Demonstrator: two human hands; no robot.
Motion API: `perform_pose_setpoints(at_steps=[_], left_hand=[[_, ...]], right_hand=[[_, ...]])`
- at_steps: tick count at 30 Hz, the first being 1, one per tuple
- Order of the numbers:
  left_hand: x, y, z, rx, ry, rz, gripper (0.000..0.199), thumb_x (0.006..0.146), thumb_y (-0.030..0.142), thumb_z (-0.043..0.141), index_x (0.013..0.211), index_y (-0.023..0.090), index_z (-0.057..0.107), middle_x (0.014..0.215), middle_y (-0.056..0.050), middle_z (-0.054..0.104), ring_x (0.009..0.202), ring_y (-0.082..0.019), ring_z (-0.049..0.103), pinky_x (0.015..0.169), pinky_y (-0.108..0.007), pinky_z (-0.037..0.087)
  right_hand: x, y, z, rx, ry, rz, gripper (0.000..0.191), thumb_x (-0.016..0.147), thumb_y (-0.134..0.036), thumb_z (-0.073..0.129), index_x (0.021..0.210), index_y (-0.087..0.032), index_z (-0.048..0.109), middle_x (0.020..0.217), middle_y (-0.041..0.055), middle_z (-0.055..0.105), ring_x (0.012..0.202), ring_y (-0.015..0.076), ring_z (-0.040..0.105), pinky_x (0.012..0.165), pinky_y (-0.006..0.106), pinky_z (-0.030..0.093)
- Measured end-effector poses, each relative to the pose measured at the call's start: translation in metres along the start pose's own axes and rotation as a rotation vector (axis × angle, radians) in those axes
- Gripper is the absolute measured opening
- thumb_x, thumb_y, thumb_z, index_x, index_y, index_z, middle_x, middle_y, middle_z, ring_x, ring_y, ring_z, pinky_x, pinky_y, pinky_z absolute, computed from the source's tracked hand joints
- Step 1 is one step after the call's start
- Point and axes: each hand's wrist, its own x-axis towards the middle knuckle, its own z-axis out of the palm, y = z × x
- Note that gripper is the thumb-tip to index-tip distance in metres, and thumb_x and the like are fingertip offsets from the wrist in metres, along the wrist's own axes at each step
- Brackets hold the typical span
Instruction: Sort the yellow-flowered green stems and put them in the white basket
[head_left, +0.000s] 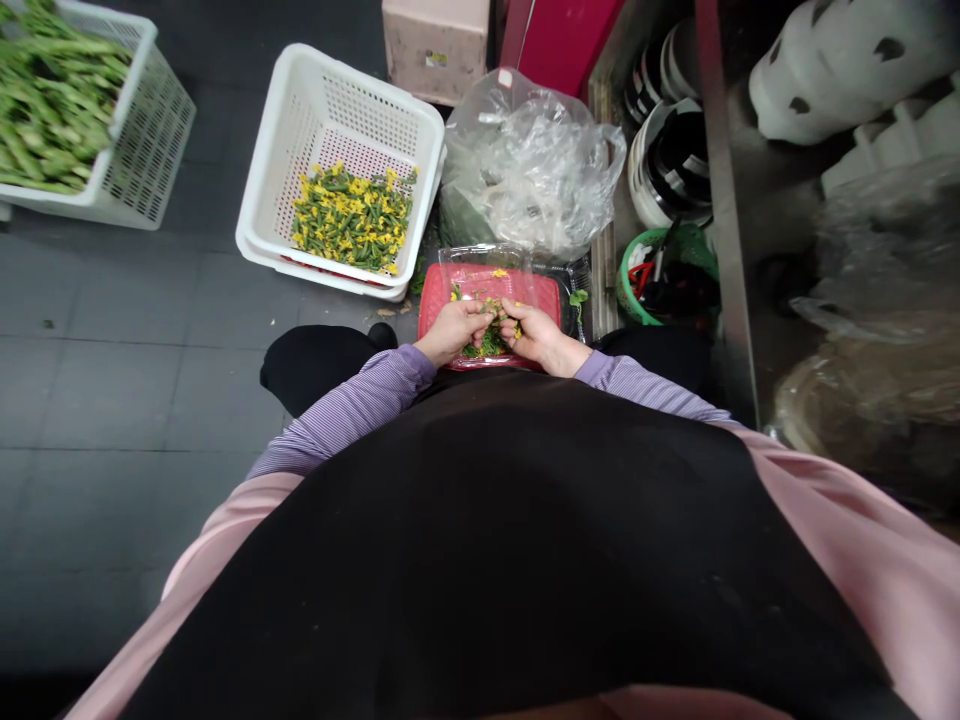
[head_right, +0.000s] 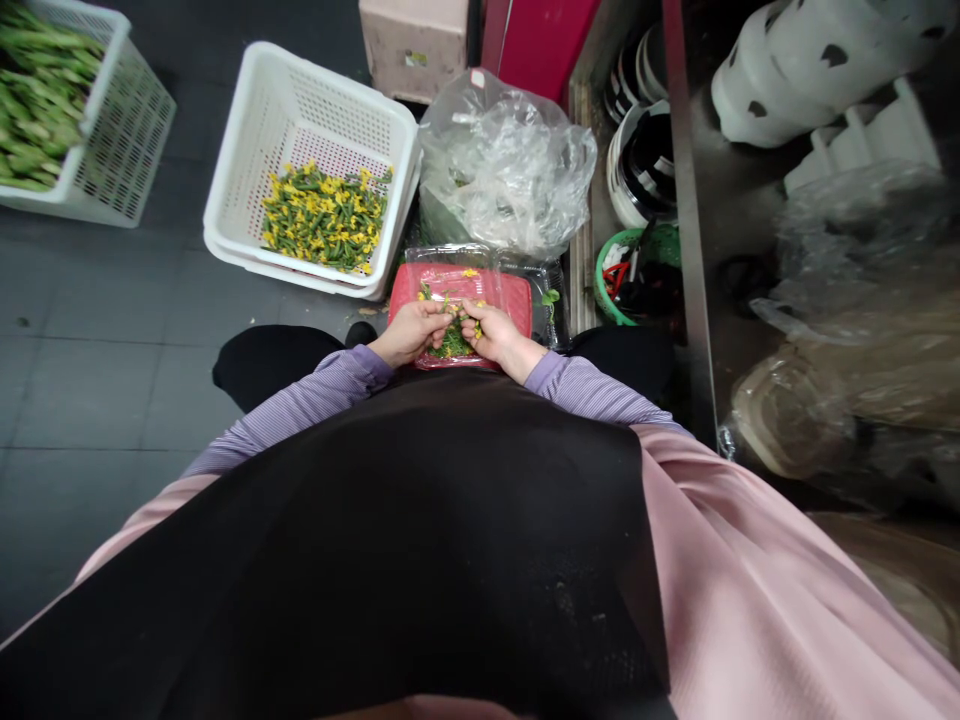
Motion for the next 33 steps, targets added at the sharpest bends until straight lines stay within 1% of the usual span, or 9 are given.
perform_pose_setpoints(at_steps=[5,9,12,15,20,24,28,31,33], left_hand=[[0.000,0.002,0.002,0.034,0.070,0.002,0.030,0.091,0.007,0.064,0.063,0.014,0.056,0.041,0.007,0.048,0.033,-0.004,0.042,0.040,-0.017,0.035],[0.000,0.000,0.002,0.147,0.109,0.004,0.025,0.086,0.005,0.069,0.065,0.013,0.058,0.041,0.008,0.049,0.033,-0.004,0.044,0.040,-0.016,0.035],[0.001,-0.004,0.002,0.238,0.095,-0.011,0.027,0.083,0.003,0.072,0.064,0.014,0.056,0.039,0.007,0.050,0.034,-0.006,0.049,0.040,-0.016,0.037],[0.001,-0.006,0.002,0.297,0.073,-0.016,0.031,0.084,0.003,0.070,0.061,0.015,0.053,0.039,0.007,0.050,0.033,-0.007,0.051,0.041,-0.016,0.040],[-0.003,0.003,0.007,0.280,0.089,-0.035,0.031,0.093,0.004,0.058,0.064,0.014,0.055,0.042,0.006,0.051,0.033,-0.007,0.048,0.042,-0.018,0.044],[-0.004,0.007,0.010,0.292,0.104,-0.061,0.032,0.092,0.003,0.059,0.062,0.013,0.056,0.047,0.004,0.055,0.034,-0.006,0.048,0.042,-0.019,0.043],[-0.002,0.000,0.006,0.346,0.103,-0.073,0.028,0.091,0.005,0.060,0.064,0.013,0.059,0.046,0.004,0.055,0.034,-0.007,0.048,0.043,-0.019,0.041],[0.000,-0.008,0.002,0.458,0.040,-0.057,0.027,0.094,0.009,0.056,0.068,0.014,0.063,0.042,0.004,0.052,0.035,-0.010,0.049,0.045,-0.020,0.041],[0.002,-0.013,-0.001,0.589,-0.036,0.009,0.025,0.093,0.009,0.055,0.074,0.013,0.069,0.044,0.004,0.052,0.040,-0.010,0.052,0.050,-0.021,0.045]], right_hand=[[-0.002,-0.002,-0.004,0.009,-0.039,0.025,0.019,0.095,-0.014,0.050,0.076,-0.017,0.053,0.061,-0.0029,0.053,0.045,0.0048,0.039,0.040,0.015,0.030],[-0.002,0.001,-0.006,-0.262,-0.102,-0.167,0.005,0.083,-0.017,0.066,0.080,-0.017,0.061,0.059,-0.0052,0.054,0.044,0.0054,0.037,0.041,0.018,0.027],[-0.001,0.004,-0.004,-0.470,-0.074,-0.329,0.014,0.075,-0.021,0.078,0.083,-0.017,0.067,0.061,-0.0056,0.058,0.047,0.0054,0.039,0.043,0.020,0.026],[0.000,0.004,-0.002,-0.533,-0.044,-0.395,0.015,0.073,-0.019,0.080,0.075,-0.017,0.065,0.064,-0.0049,0.060,0.049,0.0048,0.041,0.045,0.020,0.026],[0.001,0.001,-0.005,-0.477,0.023,-0.349,0.019,0.080,-0.023,0.077,0.073,-0.018,0.060,0.059,-0.0049,0.058,0.042,0.0045,0.035,0.042,0.021,0.024],[0.002,0.000,-0.007,-0.443,0.017,-0.340,0.023,0.080,-0.024,0.079,0.072,-0.018,0.059,0.059,-0.0032,0.059,0.042,0.0040,0.036,0.041,0.020,0.024],[0.001,0.002,-0.007,-0.402,-0.005,-0.311,0.022,0.084,-0.019,0.074,0.070,-0.017,0.057,0.056,-0.0027,0.058,0.042,0.0038,0.036,0.041,0.018,0.025],[0.005,0.004,-0.008,-0.336,-0.075,-0.242,0.024,0.085,-0.017,0.070,0.068,-0.017,0.054,0.054,-0.0032,0.054,0.042,0.0045,0.037,0.040,0.018,0.024],[0.009,0.004,-0.009,-0.251,-0.078,-0.141,0.025,0.088,-0.016,0.063,0.067,-0.019,0.050,0.052,-0.0043,0.049,0.041,0.0057,0.036,0.039,0.018,0.025]])
